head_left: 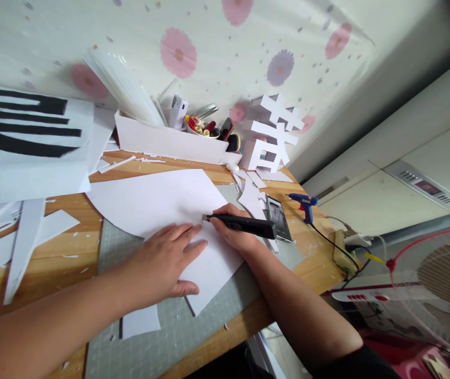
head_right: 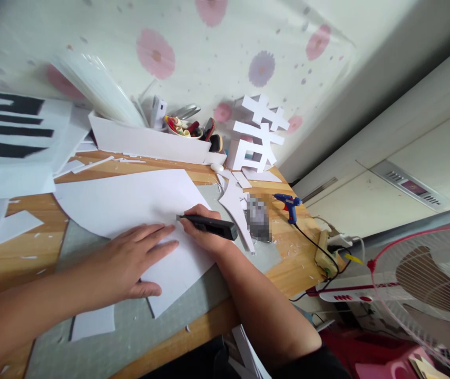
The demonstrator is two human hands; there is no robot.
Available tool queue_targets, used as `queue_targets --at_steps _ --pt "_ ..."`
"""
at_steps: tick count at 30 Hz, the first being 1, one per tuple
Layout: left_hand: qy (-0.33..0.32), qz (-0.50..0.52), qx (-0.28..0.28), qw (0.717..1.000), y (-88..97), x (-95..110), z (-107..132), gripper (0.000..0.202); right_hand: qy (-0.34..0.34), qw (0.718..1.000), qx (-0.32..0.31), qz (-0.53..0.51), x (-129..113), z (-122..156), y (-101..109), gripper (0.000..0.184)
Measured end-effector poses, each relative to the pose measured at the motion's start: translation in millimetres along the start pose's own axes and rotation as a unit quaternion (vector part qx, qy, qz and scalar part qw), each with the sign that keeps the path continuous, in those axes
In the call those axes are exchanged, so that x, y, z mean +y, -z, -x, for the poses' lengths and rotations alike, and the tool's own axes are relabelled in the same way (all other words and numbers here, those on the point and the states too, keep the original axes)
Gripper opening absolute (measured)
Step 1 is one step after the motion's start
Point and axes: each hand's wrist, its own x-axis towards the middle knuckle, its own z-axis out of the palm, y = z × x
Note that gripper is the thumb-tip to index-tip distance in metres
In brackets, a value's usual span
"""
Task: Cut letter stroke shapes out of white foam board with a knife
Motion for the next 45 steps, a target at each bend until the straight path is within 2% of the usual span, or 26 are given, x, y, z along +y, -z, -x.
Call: queue_targets --at_steps 6,15,28,34,45 --pt "0.004 0.011 0.018 1.000 -6.7 -2 1 0.083 -0.016 0.999 0.002 0.041 -4 11 2 0.020" --pt "0.002 0.011 0.003 1.000 -6.6 -3 -2 0.081 -0.050 0.994 0.018 0.096 -9 29 8 0.016" --pt "-0.011 -0.004 -0.004 1.000 -6.8 -7 -2 0.082 -0.052 0.994 0.050 0.088 -14 61 19 0.014" --pt "-0.001 0.017 -0.007 1.000 -5.4 -7 -2 0.079 -0.068 0.992 0.055 0.093 -21 85 31 0.011" --pt "-0.005 0.029 0.014 0.999 -9.9 -12 1 0.075 -0.040 0.992 0.085 0.089 -27 128 49 0.005"
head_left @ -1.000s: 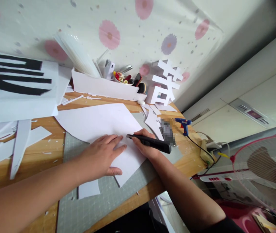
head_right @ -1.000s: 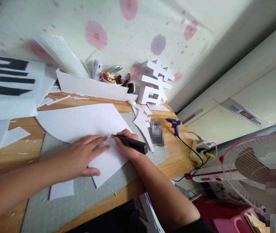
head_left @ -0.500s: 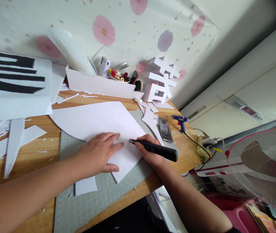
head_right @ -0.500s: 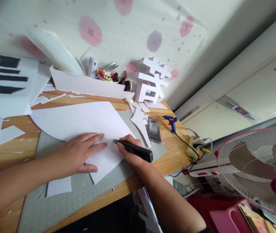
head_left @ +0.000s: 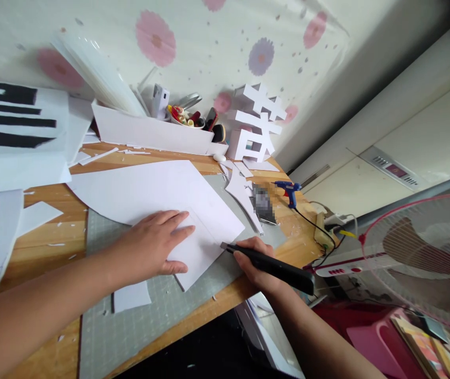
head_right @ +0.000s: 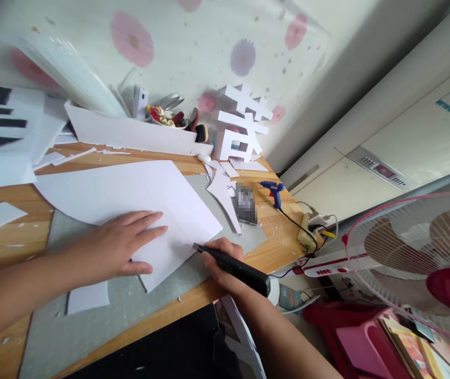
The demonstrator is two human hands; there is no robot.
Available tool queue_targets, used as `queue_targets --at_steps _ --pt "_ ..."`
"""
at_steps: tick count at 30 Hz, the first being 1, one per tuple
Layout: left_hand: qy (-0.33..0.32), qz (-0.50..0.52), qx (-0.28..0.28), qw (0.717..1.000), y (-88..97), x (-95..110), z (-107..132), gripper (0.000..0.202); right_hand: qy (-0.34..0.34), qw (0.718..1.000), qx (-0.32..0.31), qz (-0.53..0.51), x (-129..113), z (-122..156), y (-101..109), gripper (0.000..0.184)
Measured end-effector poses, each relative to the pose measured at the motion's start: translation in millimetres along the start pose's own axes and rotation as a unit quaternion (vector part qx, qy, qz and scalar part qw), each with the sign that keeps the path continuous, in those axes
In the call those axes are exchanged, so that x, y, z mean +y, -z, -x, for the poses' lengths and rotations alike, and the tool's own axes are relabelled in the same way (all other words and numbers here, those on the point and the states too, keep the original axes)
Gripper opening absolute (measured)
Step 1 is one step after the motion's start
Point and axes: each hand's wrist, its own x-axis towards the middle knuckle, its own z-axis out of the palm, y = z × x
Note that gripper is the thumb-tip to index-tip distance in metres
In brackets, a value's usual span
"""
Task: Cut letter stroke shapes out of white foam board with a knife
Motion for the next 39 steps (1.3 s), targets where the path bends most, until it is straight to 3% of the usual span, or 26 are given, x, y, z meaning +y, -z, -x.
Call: queue_targets --at_steps 10,13,16,18,23,27,31,35,39 --pt "-0.005 -0.012 -0.009 1.000 3.4 2 -1 0.078 -0.024 0.999 0.027 -0.033 3 13 0 0.005" --pt "-0.010 -0.010 -0.005 1.000 3.7 1 0 0.076 -0.057 0.992 0.091 -0.066 10 10 -4 0.007" --pt "-0.016 -0.009 0.006 1.000 2.5 0 3 0.072 -0.135 0.966 0.170 -0.143 18 -4 -10 0.013" --pt "-0.023 -0.013 0.009 1.000 1.7 0 5 0.070 -0.181 0.947 0.167 -0.205 22 -17 -14 0.018" --pt "-0.025 -0.004 -0.004 1.000 1.0 -3 10 0.059 -0.215 0.919 0.184 -0.274 22 -45 -22 0.024" --pt "0.016 0.036 0.014 0.999 -1.2 -8 10 0.043 -0.239 0.891 0.218 -0.319 13 -44 -27 0.024" --pt "0.023 0.051 0.032 0.998 -3.0 -10 11 0.040 -0.268 0.872 0.196 -0.361 1 -26 -29 0.025" --pt "0.002 0.036 0.013 0.999 -1.3 -9 13 0.038 -0.229 0.883 0.166 -0.374 -7 -16 -27 0.036" --pt "-0.023 0.033 -0.018 0.999 1.0 -11 12 0.042 -0.220 0.891 0.069 -0.391 -14 -27 -22 0.047"
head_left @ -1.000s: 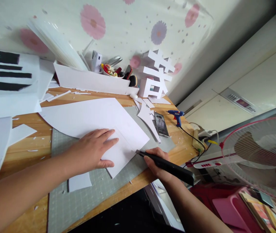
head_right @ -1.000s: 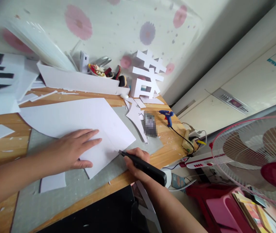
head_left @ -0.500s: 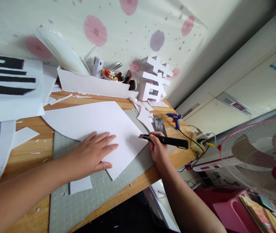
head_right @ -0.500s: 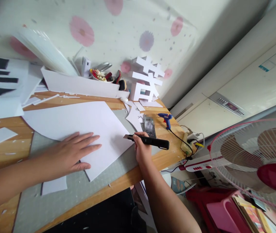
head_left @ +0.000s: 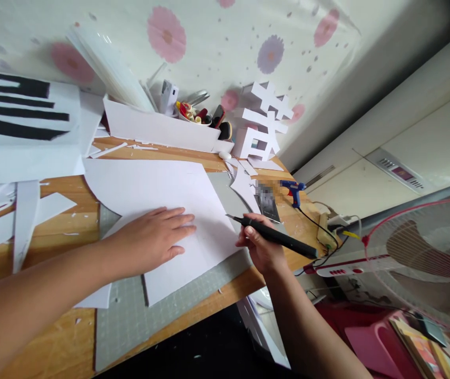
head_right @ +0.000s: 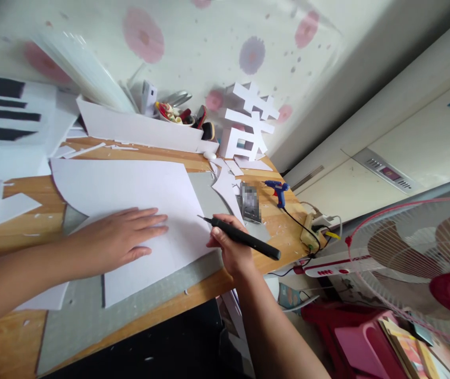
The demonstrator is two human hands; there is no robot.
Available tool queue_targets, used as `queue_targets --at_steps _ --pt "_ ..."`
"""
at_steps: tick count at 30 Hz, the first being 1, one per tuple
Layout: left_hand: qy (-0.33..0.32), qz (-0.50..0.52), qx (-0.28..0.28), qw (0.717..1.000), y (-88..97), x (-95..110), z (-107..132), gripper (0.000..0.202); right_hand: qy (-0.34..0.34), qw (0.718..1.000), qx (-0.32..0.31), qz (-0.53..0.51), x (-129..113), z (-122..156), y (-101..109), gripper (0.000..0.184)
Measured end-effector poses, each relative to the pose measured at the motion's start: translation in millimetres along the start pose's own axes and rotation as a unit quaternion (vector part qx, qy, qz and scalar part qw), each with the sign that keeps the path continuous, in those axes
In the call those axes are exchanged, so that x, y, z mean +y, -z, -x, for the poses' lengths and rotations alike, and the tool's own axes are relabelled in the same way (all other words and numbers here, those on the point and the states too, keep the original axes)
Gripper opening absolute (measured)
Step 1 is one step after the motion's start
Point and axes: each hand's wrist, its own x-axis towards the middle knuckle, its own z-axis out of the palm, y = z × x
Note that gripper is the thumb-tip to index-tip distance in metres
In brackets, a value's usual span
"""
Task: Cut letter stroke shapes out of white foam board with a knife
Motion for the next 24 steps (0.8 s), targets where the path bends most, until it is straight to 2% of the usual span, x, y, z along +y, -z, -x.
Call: queue_targets --at_steps 4,6,10,14,24 --pt "0.001 -0.001 -0.024 1.000 0.2 -1 -2 0.045 -0.066 0.994 -0.084 -0.010 -10 -8 -13 0.045" --pt "0.005 -0.006 -0.029 1.000 0.6 0 -3 0.046 -0.069 0.992 -0.105 0.003 -11 -12 -22 0.040" --pt "-0.002 -0.012 -0.043 0.999 3.4 3 -4 0.047 -0.036 0.994 -0.068 0.083 -4 -20 -38 0.028" --pt "-0.005 -0.007 -0.041 0.999 5.6 4 -4 0.047 -0.039 0.989 -0.052 0.132 1 -24 -48 0.024" --pt "0.006 -0.031 -0.085 0.996 15.9 12 -8 0.050 -0.037 0.985 -0.064 0.159 4 -21 -49 0.026"
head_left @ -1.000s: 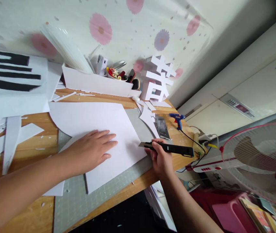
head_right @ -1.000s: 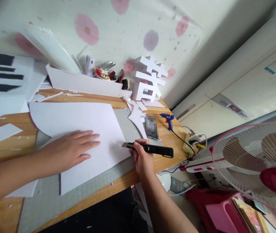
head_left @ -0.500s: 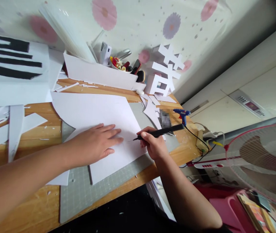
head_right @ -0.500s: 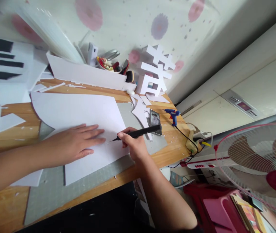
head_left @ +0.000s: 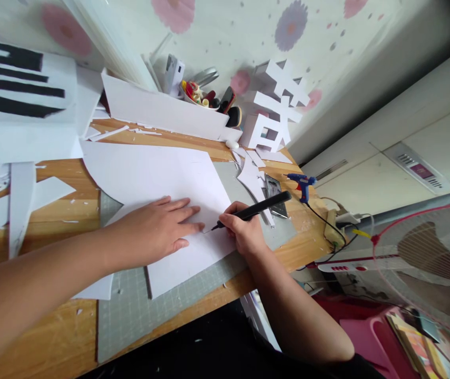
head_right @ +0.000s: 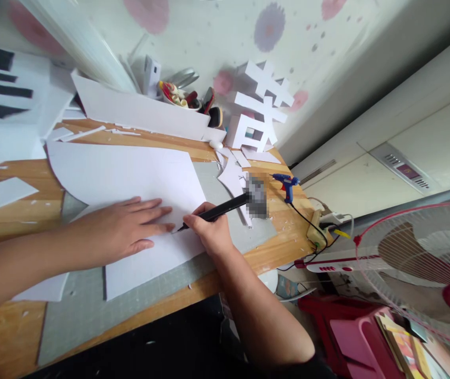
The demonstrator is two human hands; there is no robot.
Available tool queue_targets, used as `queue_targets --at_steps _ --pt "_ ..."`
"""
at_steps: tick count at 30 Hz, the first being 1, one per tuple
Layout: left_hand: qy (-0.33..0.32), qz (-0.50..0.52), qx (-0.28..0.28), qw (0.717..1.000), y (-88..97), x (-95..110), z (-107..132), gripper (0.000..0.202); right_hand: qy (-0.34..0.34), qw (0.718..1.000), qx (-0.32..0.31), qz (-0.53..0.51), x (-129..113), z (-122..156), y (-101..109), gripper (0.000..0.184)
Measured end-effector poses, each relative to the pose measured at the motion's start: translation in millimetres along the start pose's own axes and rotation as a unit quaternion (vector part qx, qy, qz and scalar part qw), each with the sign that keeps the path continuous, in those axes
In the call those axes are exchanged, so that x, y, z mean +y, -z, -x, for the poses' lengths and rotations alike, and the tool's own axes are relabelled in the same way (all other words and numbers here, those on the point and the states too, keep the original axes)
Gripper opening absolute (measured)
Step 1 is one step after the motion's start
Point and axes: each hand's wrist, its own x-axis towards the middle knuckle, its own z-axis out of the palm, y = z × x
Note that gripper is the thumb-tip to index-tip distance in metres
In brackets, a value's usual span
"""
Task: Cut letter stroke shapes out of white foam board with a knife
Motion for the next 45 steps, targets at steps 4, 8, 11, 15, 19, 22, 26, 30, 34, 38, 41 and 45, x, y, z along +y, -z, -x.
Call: queue_targets --at_steps 4,8,11,15,19,22,26,30,34,38,41,45 --pt "-0.001 -0.003 -0.007 1.000 0.7 0 -1 0.050 0.010 1.000 -0.003 0.030 -5 1 0 0.026" --pt "0.005 0.006 -0.018 1.000 -0.3 -1 -1 0.051 0.015 0.998 -0.018 0.050 -9 1 2 0.025" --pt "0.007 0.004 -0.026 1.000 -1.6 -2 -1 0.051 0.014 0.999 -0.022 0.048 -9 0 4 0.024" --pt "0.002 -0.009 -0.029 1.000 -3.8 -4 0 0.051 0.015 0.999 -0.019 0.041 -8 -1 6 0.025" --pt "-0.001 -0.009 -0.030 1.000 -5.4 -5 0 0.049 0.015 0.999 -0.014 0.041 -7 -2 9 0.027" --pt "0.000 -0.001 -0.023 1.000 -5.8 -6 1 0.051 0.015 0.999 -0.011 0.042 -6 -3 11 0.026" --pt "0.007 0.007 -0.028 1.000 -3.9 -6 1 0.051 0.011 0.999 -0.005 0.049 -6 -3 14 0.027" --pt "0.020 0.025 -0.036 0.999 -0.7 -6 0 0.048 0.007 0.998 0.008 0.061 -5 -3 19 0.029" --pt "0.020 0.026 -0.038 0.999 -1.3 -7 1 0.047 0.014 0.998 0.016 0.066 -3 -3 24 0.030" --pt "0.013 0.031 -0.015 0.999 -5.1 -9 4 0.043 0.017 0.997 0.020 0.067 1 -5 29 0.031" --pt "0.010 0.035 0.000 0.999 -7.1 -11 5 0.040 0.021 0.998 0.018 0.062 2 -7 34 0.030" --pt "-0.001 0.024 -0.001 1.000 -9.0 -12 5 0.041 0.031 0.998 0.004 0.052 7 -10 42 0.027"
